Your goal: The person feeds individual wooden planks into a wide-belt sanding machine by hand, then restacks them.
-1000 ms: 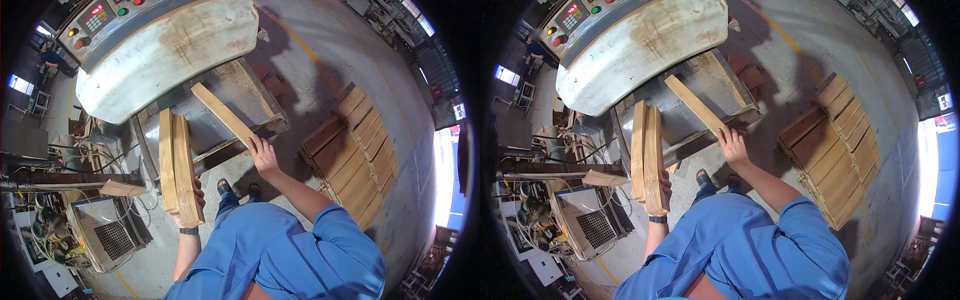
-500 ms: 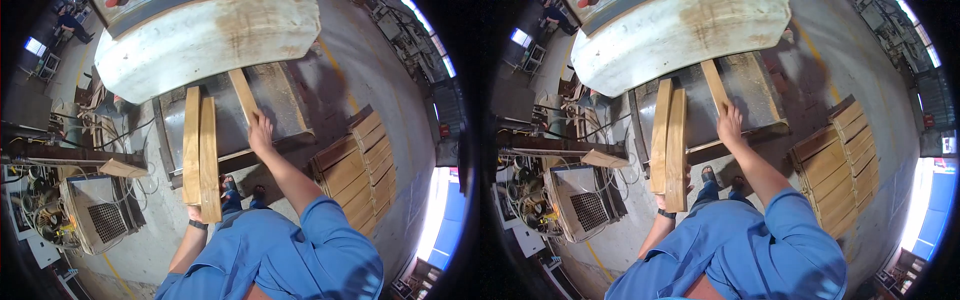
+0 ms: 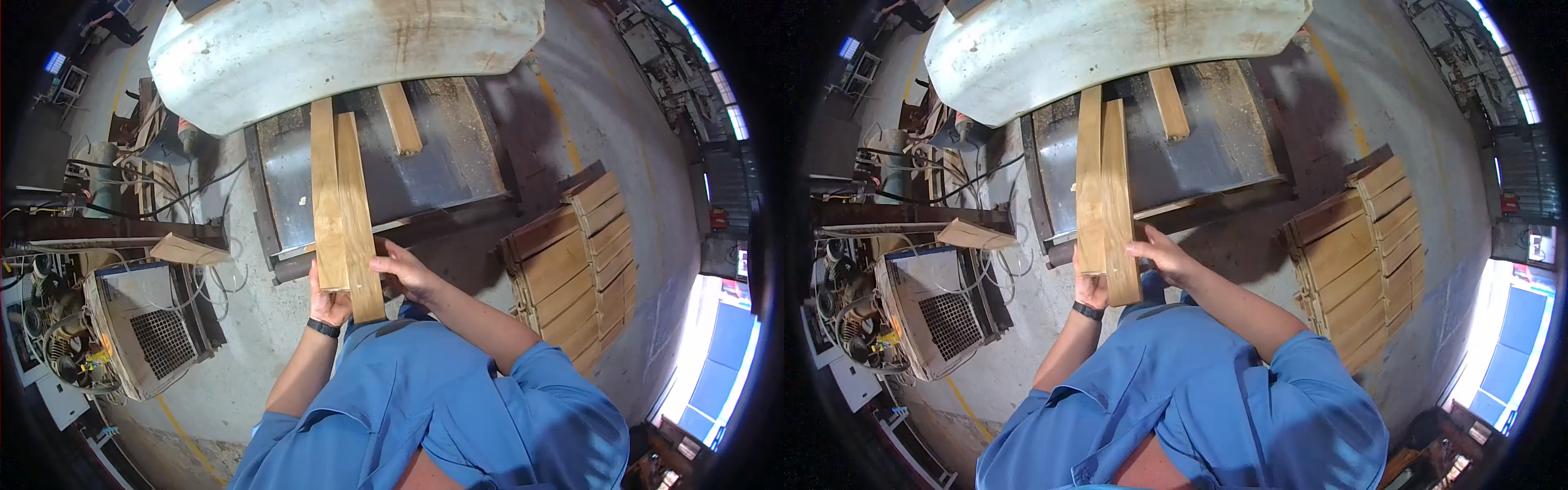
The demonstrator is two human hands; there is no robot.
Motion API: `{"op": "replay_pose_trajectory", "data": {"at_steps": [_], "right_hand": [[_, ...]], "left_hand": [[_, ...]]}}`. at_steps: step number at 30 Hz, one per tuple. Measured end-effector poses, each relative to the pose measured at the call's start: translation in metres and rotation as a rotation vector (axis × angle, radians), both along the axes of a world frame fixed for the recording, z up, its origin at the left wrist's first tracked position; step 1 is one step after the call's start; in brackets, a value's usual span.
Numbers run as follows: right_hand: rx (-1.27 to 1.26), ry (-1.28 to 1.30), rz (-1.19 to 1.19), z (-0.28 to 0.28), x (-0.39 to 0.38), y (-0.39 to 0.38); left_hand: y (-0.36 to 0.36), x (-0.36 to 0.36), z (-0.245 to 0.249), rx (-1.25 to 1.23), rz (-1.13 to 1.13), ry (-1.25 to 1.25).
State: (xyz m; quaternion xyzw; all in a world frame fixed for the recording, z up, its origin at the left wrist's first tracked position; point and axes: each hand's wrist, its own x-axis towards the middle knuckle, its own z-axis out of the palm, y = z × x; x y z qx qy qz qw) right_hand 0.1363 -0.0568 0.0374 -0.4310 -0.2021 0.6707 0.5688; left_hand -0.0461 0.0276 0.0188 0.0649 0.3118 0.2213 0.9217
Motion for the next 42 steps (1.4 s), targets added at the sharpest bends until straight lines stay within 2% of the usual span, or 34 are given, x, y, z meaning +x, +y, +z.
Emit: {"op": "replay_pose_trajectory", "data": {"at_steps": [3, 4, 5, 7, 10, 13, 14, 16, 17, 18, 21, 22, 25, 27, 31, 34, 38, 41, 42], "right_hand": [[-0.063, 0.266, -0.208, 0.007, 0.005, -0.013], [-0.011, 0.396, -0.183, 0.015, 0.014, -0.022], [-0.020, 0.270, -0.287, 0.011, 0.020, -0.026], [-0.020, 0.292, -0.311, 0.024, 0.033, -0.037], [-0.099, -0.919, -0.229, -0.015, 0.051, -0.047], [-0.436, -1.471, -0.091, 0.003, 0.047, -0.037], [-0.392, -1.607, -0.094, -0.019, 0.049, -0.035], [-0.367, -1.677, -0.061, -0.028, 0.049, -0.027], [-0.353, -1.710, -0.040, -0.031, 0.048, -0.024], [-0.357, -1.563, 0.016, -0.026, 0.048, -0.022], [-0.251, -1.597, 0.133, -0.005, 0.047, -0.039], [-0.198, -1.609, 0.239, -0.002, 0.050, -0.049], [-0.051, -1.677, 0.493, 0.001, 0.062, -0.076], [0.019, -1.779, 0.573, -0.007, 0.065, -0.083], [0.190, -1.814, 0.377, -0.024, 0.083, -0.045], [-0.011, -1.814, -0.003, -0.024, 0.089, 0.025], [0.015, -1.576, -0.217, -0.008, 0.082, 0.092], [0.129, -1.471, -0.254, -0.001, 0.073, 0.100], [0.171, -1.442, -0.249, -0.006, 0.069, 0.094]], "left_hand": [[-0.005, 0.006, 0.001, -0.052, -0.081, -0.120], [-0.008, 0.007, 0.000, -0.080, -0.066, -0.154], [-0.010, 0.005, -0.003, -0.108, -0.050, -0.189], [-0.016, -0.002, -0.008, -0.163, -0.020, -0.257], [-0.025, -0.019, -0.012, -0.120, -0.010, -0.231], [-0.031, -0.029, -0.007, -0.112, -0.022, -0.217], [-0.033, -0.030, -0.004, -0.085, -0.036, -0.196], [-0.035, -0.031, 0.004, -0.024, -0.074, -0.172], [-0.036, -0.031, 0.008, 0.006, -0.101, -0.147], [-0.036, -0.029, 0.016, 0.037, -0.126, -0.122], [-0.036, -0.026, 0.028, 0.062, -0.159, -0.130], [-0.035, -0.026, 0.029, 0.059, -0.162, -0.148], [-0.030, -0.046, -0.003, 0.074, -0.168, -0.134], [-0.022, -0.054, -0.012, 0.130, -0.201, 0.047], [-0.003, -0.054, -0.010, 0.301, -0.340, 0.362], [-0.002, -0.049, -0.006, 0.449, -0.311, 0.539], [-0.002, -0.053, -0.027, 0.784, -0.274, 0.769], [0.008, -0.052, 0.003, 0.084, -0.129, 0.410], [0.010, -0.066, -0.010, -0.029, -0.165, -0.052]]}}
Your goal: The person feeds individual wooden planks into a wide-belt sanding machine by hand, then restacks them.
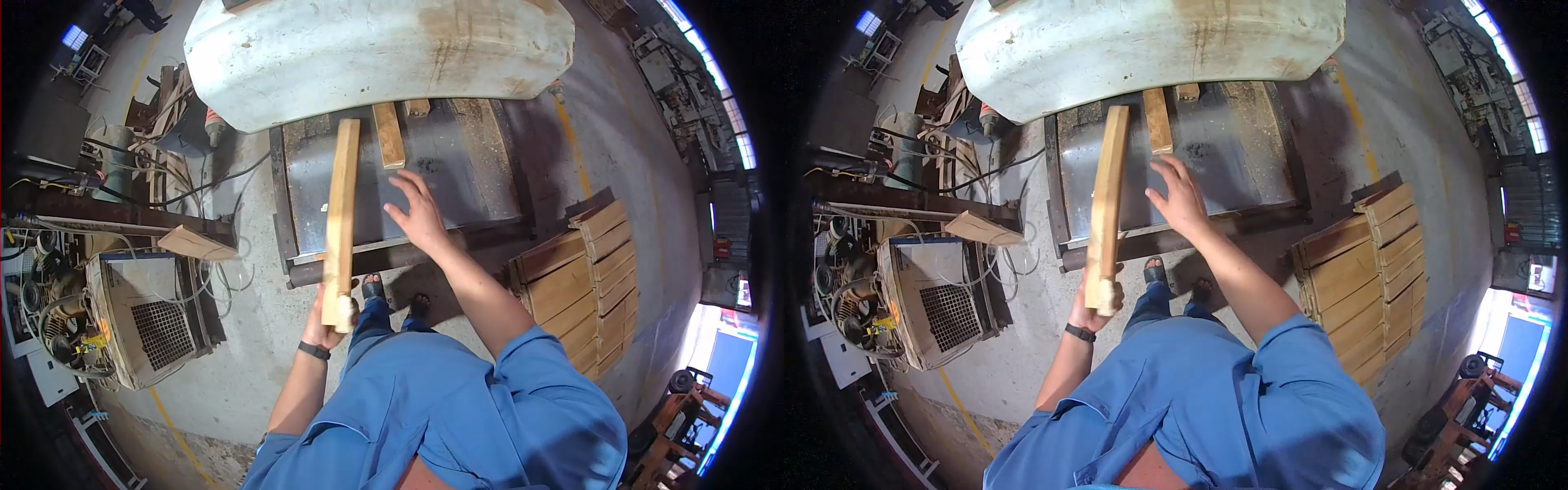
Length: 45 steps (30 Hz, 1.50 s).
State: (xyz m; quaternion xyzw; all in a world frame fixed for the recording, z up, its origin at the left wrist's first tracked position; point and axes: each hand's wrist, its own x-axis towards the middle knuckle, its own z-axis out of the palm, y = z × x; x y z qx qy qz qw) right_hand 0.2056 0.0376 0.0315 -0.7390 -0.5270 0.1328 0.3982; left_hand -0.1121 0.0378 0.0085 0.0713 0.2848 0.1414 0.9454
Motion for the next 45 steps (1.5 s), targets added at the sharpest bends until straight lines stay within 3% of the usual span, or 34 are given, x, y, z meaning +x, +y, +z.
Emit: {"op": "replay_pose_trajectory", "data": {"at_steps": [4, 8, 11, 13, 16, 17, 19, 23, 25, 26, 29, 34, 42, 45], "right_hand": [[-0.002, 0.098, 0.025, -0.012, -0.008, -0.038], [-0.061, 0.106, -0.005, -0.035, 0.002, -0.091], [-0.208, 0.218, -0.050, -0.043, 0.010, -0.129], [-0.183, 0.209, -0.065, -0.047, 0.014, -0.156], [-0.123, 0.132, -0.036, -0.064, 0.025, -0.196], [-0.172, 0.160, -0.060, -0.069, 0.028, -0.212], [-0.269, 0.214, -0.106, -0.068, 0.030, -0.238], [-0.398, 0.141, -0.203, -0.071, 0.040, -0.292], [-0.390, 0.159, -0.232, -0.078, 0.045, -0.321], [-0.408, 0.143, -0.244, -0.082, 0.049, -0.334], [-0.458, 0.141, -0.279, -0.094, 0.055, -0.365], [-0.514, 0.211, -0.347, -0.097, 0.053, -0.389], [-0.493, 0.261, -0.420, -0.095, 0.050, -0.374], [-0.521, 0.257, -0.479, -0.093, 0.048, -0.361]], "left_hand": [[-0.016, -0.008, 0.002, -0.310, 0.089, -0.378], [-0.035, -0.007, -0.002, -0.384, 0.176, -0.485], [-0.041, 0.003, -0.006, -0.156, 0.114, -0.322], [-0.040, 0.014, -0.010, 0.017, 0.134, 0.180], [-0.042, 0.033, -0.034, 0.789, 0.062, 0.818], [-0.044, 0.038, -0.037, 0.922, 0.060, 0.834], [-0.042, 0.053, -0.019, 0.858, -0.098, 0.919], [-0.046, 0.060, -0.058, 1.607, -0.174, 0.970], [-0.052, 0.067, -0.028, 1.928, -0.179, 0.875], [-0.052, 0.071, -0.011, 1.897, -0.293, 0.897], [-0.042, 0.075, -0.022, 2.050, -0.269, 1.012], [-0.003, 0.106, -0.015, 2.279, -0.263, 0.993], [0.144, 0.170, -0.038, 2.320, -0.300, 1.186], [0.184, 0.188, -0.024, 2.381, -0.335, 1.165]]}}
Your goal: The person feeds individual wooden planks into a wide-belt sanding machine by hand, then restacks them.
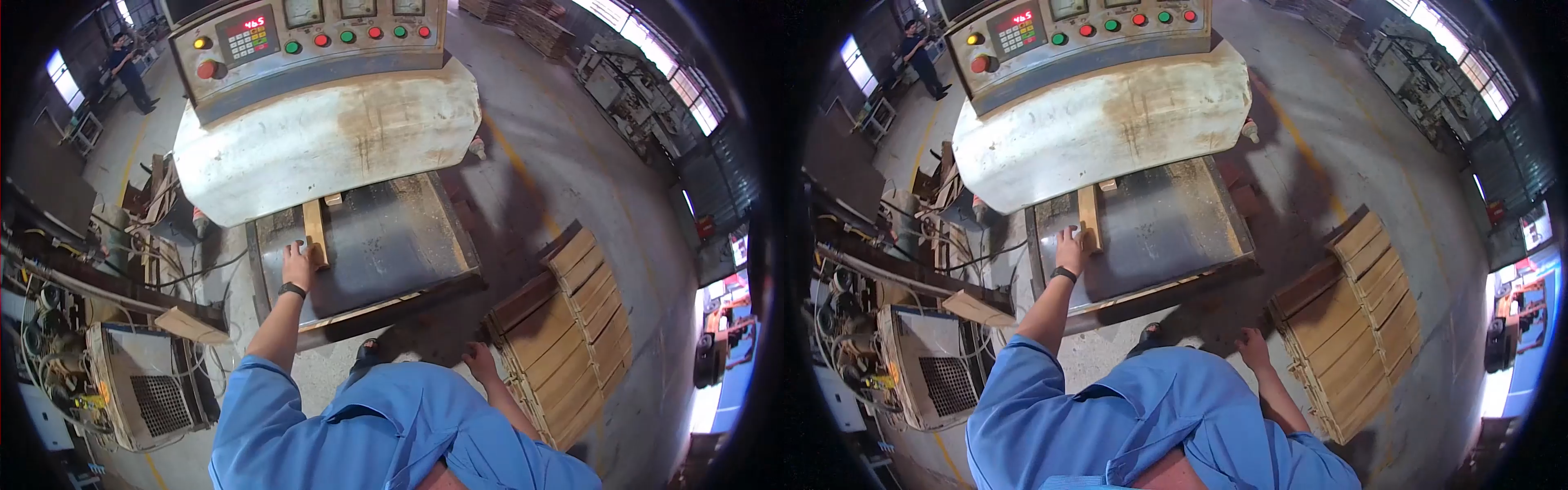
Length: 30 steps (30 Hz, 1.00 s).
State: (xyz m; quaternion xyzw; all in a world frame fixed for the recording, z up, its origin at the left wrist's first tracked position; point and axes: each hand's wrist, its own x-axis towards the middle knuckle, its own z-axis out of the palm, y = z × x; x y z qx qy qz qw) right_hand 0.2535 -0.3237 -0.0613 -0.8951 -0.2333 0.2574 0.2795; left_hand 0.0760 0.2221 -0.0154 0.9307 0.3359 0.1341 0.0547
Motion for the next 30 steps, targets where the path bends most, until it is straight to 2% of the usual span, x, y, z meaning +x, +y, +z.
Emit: {"op": "replay_pose_trajectory", "data": {"at_steps": [5, 8, 10, 11, 12, 13, 15, 16, 18, 19, 22, 23, 24, 27, 28, 30], "right_hand": [[-0.026, 0.061, -0.118, 0.003, -0.019, 0.019], [-0.054, 0.104, -0.194, 0.001, -0.037, 0.026], [-0.066, 0.119, -0.241, 0.003, -0.052, 0.031], [-0.058, 0.103, -0.277, -0.001, -0.061, 0.031], [-0.077, 0.122, -0.308, 0.005, -0.071, 0.033], [-0.069, 0.107, -0.330, 0.002, -0.080, 0.031], [-0.085, 0.075, -0.325, 0.008, -0.096, 0.031], [-0.082, 0.071, -0.317, -0.006, -0.103, 0.026], [-0.139, 0.067, -0.314, -0.016, -0.120, 0.018], [-0.109, 0.107, -0.436, -0.008, -0.142, 0.005], [-0.075, 0.135, -0.517, -0.011, -0.176, -0.017], [-0.076, 0.123, -0.530, -0.017, -0.187, -0.025], [-0.064, 0.118, -0.554, -0.016, -0.203, -0.025], [-0.020, 0.101, -0.649, -0.025, -0.248, -0.047], [-0.004, 0.092, -0.692, -0.026, -0.265, -0.054], [-0.007, 0.064, -0.761, -0.022, -0.302, -0.073]], "left_hand": [[0.023, 0.017, -0.003, -0.021, -0.032, 0.031], [0.027, 0.024, 0.014, -0.028, -0.062, 0.018], [0.044, 0.028, -0.004, 0.072, -0.107, -0.019], [0.038, 0.031, 0.018, -0.016, -0.111, -0.029], [0.041, 0.033, 0.008, 0.058, -0.167, -0.144], [0.044, 0.035, 0.009, -0.031, -0.130, -0.075], [0.064, 0.039, -0.015, 0.044, -0.164, -0.037], [0.067, 0.041, -0.011, 0.056, -0.170, 0.001], [0.091, 0.052, -0.038, 0.170, -0.150, 0.084], [0.080, 0.075, -0.029, 0.147, -0.173, 0.089], [0.060, 0.073, -0.002, 0.164, -0.104, 0.097], [0.074, 0.076, -0.025, 0.280, -0.090, 0.144], [0.091, 0.074, -0.026, 0.371, -0.098, 0.217], [0.075, 0.091, -0.013, 0.386, -0.048, 0.165], [0.066, 0.098, -0.011, 0.405, -0.117, 0.064], [0.029, 0.110, 0.002, 0.327, -0.231, 0.052]]}}
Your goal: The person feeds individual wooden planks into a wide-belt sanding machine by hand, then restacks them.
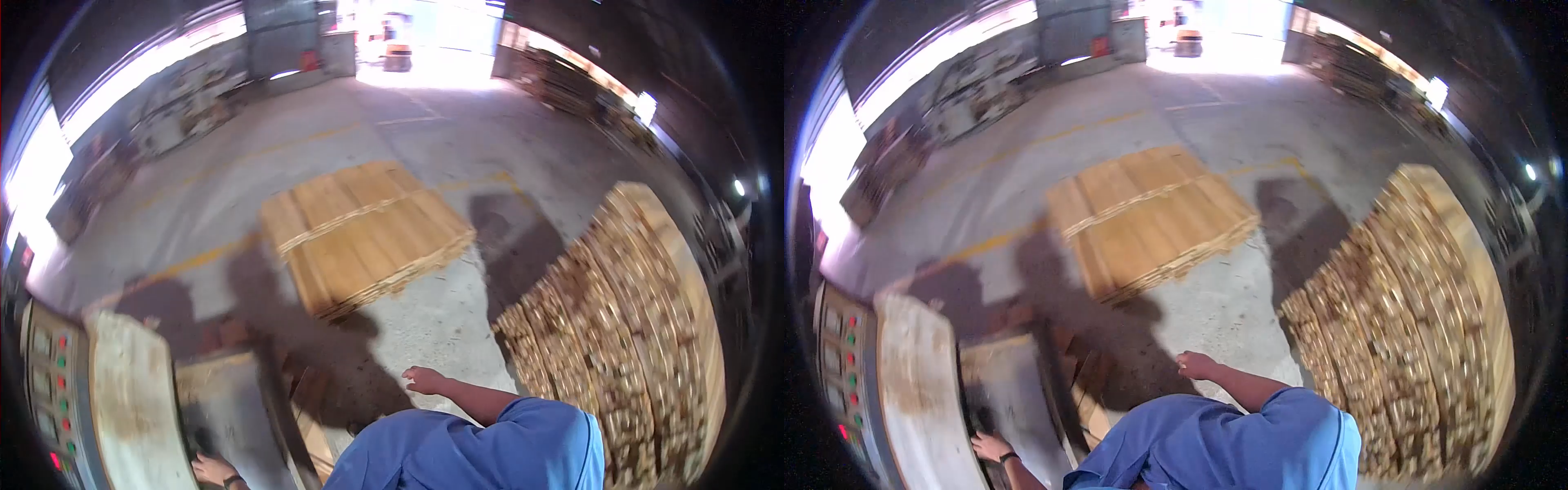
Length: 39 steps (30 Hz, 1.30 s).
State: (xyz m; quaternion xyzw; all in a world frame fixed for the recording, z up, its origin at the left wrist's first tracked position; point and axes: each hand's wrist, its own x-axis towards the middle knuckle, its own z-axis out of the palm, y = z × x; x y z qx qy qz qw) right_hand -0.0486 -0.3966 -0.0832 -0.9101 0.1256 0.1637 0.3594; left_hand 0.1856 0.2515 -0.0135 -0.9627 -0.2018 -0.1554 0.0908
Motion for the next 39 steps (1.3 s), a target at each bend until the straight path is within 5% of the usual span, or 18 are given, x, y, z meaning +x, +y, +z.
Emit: {"op": "replay_pose_trajectory", "data": {"at_steps": [6, 8, 10, 14, 16, 19, 24, 28, 35, 39], "right_hand": [[-0.073, -0.085, -0.234, 0.016, -0.140, -0.052], [-0.078, -0.062, -0.332, 0.024, -0.196, -0.072], [-0.085, -0.034, -0.438, 0.026, -0.256, -0.089], [-0.109, -0.074, -0.703, 0.030, -0.375, -0.106], [-0.122, -0.061, -0.818, 0.034, -0.420, -0.108], [-0.099, -0.066, -0.986, 0.039, -0.463, -0.109], [-0.048, -0.208, -1.226, 0.060, -0.476, -0.122], [-0.153, -0.318, -1.293, 0.087, -0.462, -0.165], [-0.935, -0.413, -1.201, 0.258, -0.414, -0.326], [-1.338, -0.308, -1.121, 0.367, -0.378, -0.420]], "left_hand": [[-0.228, 0.015, -0.016, -0.476, -0.680, 0.019], [-0.342, -0.021, -0.013, -1.027, -0.864, 0.123], [-0.437, -0.065, -0.005, -0.865, -1.065, 0.257], [-0.589, -0.162, -0.005, -1.158, -1.393, 0.574], [-0.650, -0.184, -0.019, -0.960, -1.885, 0.403], [-0.726, -0.236, 0.023, -1.196, -1.695, 0.836], [-0.856, -0.277, 0.078, -1.260, -1.774, 1.069], [-0.981, -0.290, 0.119, -1.335, -2.054, 1.064], [-1.175, -0.321, 0.270, -1.422, -2.500, 0.779], [-1.277, -0.330, 0.311, -1.382, -2.651, 0.669]]}}
